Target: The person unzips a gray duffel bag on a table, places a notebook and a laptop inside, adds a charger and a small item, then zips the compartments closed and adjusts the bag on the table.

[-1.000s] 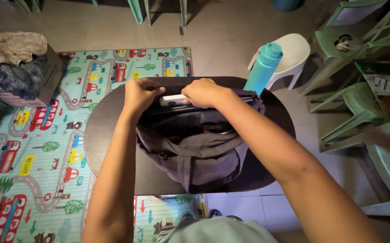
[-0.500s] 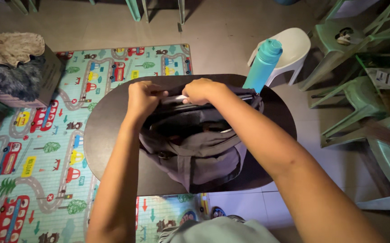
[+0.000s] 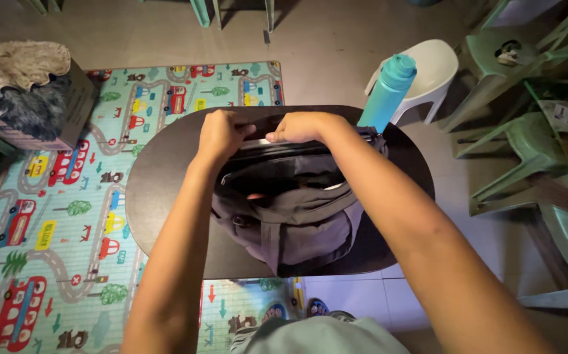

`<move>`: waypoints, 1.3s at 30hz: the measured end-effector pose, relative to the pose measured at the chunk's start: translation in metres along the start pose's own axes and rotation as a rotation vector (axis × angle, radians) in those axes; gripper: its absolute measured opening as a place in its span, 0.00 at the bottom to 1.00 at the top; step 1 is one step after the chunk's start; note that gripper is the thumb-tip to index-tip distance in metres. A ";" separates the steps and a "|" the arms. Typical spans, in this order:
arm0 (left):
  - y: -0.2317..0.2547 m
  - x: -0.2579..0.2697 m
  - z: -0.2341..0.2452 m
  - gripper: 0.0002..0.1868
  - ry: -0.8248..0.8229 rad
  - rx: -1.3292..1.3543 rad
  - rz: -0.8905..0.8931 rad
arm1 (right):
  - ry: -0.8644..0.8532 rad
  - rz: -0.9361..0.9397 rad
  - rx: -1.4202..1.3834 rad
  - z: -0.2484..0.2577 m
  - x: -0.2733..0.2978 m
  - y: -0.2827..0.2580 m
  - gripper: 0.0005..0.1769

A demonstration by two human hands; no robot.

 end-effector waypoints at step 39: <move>0.034 0.086 -0.010 0.35 0.113 -0.275 -0.418 | 0.714 0.210 0.224 -0.018 0.194 0.040 0.41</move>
Point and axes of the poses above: each hand's wrist, its own x-axis away from the middle knuckle, its own z-axis out of the back of the hand, y = z × x, the point moved 1 cm from there along -x, towards the middle knuckle, and after that the axes turned 7 degrees about z, right-handed, at the moved point
